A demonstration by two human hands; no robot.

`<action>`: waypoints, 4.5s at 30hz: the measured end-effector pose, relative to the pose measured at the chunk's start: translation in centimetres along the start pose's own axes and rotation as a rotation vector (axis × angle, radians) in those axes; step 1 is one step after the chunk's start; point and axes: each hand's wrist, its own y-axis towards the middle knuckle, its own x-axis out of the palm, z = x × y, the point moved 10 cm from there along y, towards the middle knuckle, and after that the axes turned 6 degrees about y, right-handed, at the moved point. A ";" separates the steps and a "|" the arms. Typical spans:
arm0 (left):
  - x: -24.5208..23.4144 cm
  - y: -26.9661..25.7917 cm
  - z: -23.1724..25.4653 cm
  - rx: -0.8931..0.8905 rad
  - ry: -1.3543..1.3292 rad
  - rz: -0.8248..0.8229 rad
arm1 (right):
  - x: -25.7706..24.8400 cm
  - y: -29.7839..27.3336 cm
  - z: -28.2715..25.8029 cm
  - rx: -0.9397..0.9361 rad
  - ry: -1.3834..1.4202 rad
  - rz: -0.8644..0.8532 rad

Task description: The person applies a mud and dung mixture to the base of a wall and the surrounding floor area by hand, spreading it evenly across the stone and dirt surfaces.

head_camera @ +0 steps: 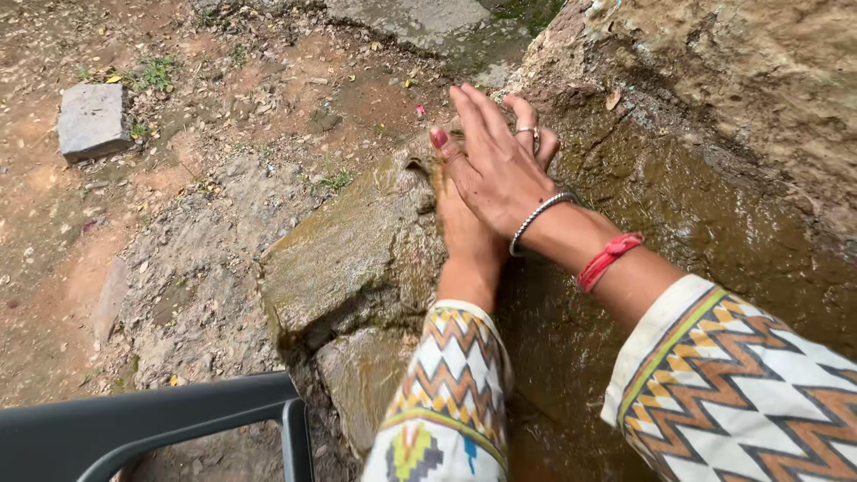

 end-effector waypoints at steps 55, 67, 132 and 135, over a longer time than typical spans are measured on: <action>-16.8 -23.3 -1.5 -0.617 0.427 -0.632 | 3.5 -2.5 -13.5 -0.111 -0.009 -0.263; -12.5 -14.5 -4.0 -0.114 0.643 -0.368 | 6.8 -2.5 -14.6 -0.183 0.040 -0.278; -12.7 -28.4 5.0 -0.327 0.058 -0.731 | 9.1 -4.6 -19.6 -0.246 -0.034 -0.379; -14.2 -31.1 11.9 -0.001 0.005 -0.315 | 9.0 -5.2 -20.1 -0.296 -0.063 -0.361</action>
